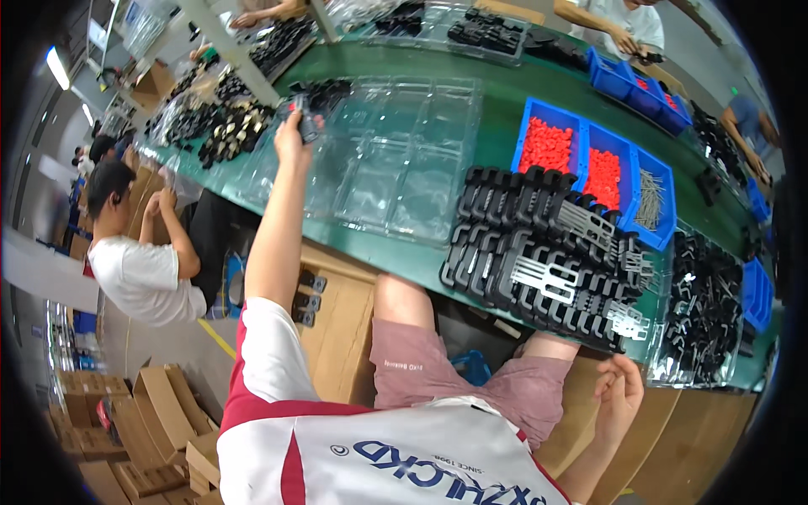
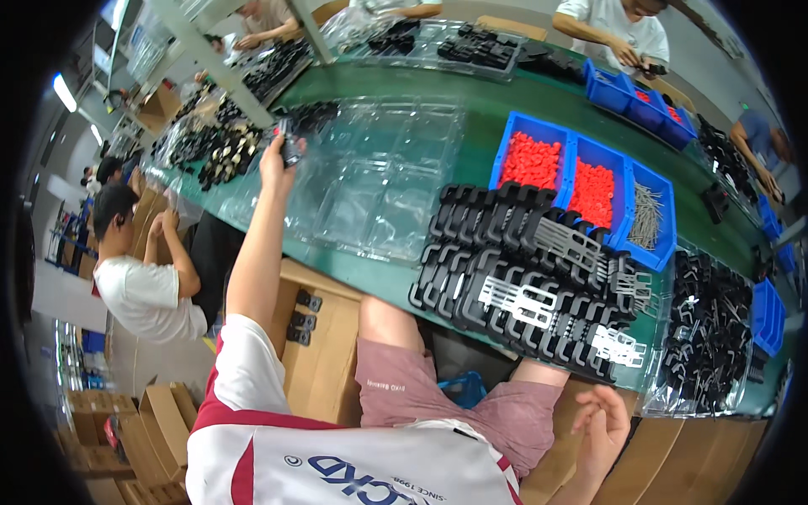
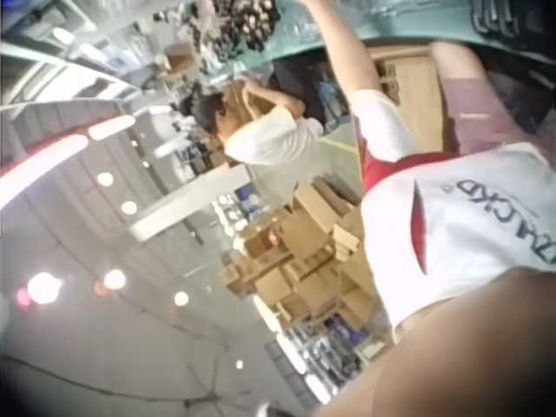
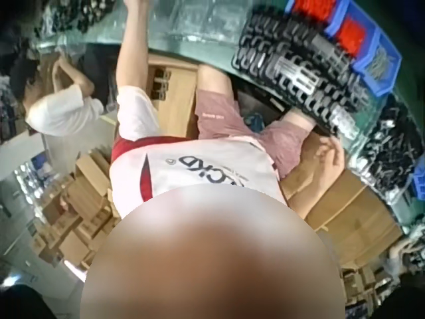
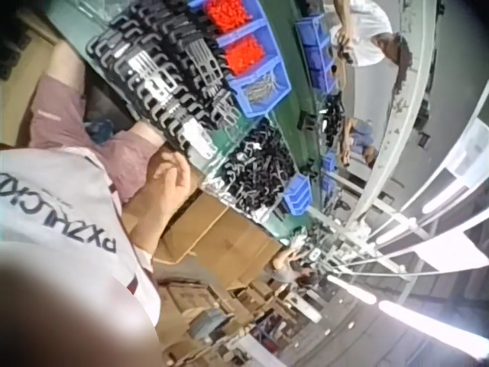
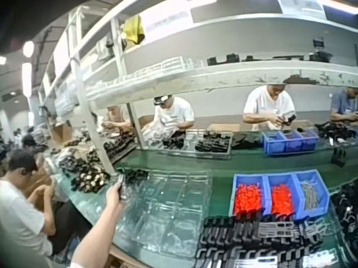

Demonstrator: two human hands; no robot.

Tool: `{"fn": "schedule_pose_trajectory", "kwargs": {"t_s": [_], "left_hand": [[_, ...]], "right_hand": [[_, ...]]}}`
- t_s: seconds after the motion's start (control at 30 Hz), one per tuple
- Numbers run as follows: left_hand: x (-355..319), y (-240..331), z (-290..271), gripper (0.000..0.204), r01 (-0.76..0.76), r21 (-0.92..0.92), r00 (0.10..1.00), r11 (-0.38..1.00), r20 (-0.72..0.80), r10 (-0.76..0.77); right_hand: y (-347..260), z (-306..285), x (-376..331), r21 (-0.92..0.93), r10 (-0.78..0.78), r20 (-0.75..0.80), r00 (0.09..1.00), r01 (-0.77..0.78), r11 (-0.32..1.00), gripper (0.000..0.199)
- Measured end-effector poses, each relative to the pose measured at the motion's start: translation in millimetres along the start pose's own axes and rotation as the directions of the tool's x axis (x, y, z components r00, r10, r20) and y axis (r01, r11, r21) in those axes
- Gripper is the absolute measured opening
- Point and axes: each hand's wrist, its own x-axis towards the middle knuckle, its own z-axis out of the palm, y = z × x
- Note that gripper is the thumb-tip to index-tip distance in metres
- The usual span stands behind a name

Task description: Assembling plastic components and buttons onto a remote control housing on a production line.

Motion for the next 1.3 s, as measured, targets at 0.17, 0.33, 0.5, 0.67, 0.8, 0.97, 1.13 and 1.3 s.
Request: {"fn": "schedule_pose_trajectory", "kwargs": {"t_s": [0.17,0.33,0.5,0.67,0.8,0.97,1.13,1.3], "left_hand": [[83,-31,5,0.026,0.066,0.136,0.997,0.988,-0.037,-0.062],[132,-50,-13,0.029,0.02,0.047,0.999,0.999,-0.032,-0.018],[94,-28,5,0.029,-0.187,-0.008,0.982,0.982,-0.01,0.186],[-88,55,110,0.031,-0.07,-0.168,0.943,0.983,0.31,0.12],[-247,61,135,0.049,0.21,-0.153,0.83,0.966,0.551,-0.093],[-397,51,118,0.051,0.738,0.118,0.428,0.665,0.681,-0.595],[-452,46,128,0.033,0.461,0.147,0.461,0.875,0.802,-0.378],[-460,50,143,0.022,0.685,0.333,0.441,0.648,0.519,-0.732]], "right_hand": [[2,-26,-28,0.049,0.029,-0.242,0.97,-0.018,0.999,0.027],[-3,-25,-26,0.042,0.041,-0.283,0.958,-0.03,0.999,0.025],[-11,-20,-9,0.013,0.014,-0.233,0.972,-0.011,1.0,0.024],[-28,19,19,0.021,-0.095,-0.136,0.986,0.099,0.995,0.017],[-43,84,36,0.197,-0.104,0.12,0.987,0.079,0.977,0.015],[-32,110,38,0.345,-0.133,0.418,0.899,-0.021,0.938,0.042],[-16,80,16,0.235,-0.099,0.351,0.931,0.015,0.972,0.037],[-19,41,29,0.452,-0.188,-0.175,0.967,0.248,0.857,0.028]]}}
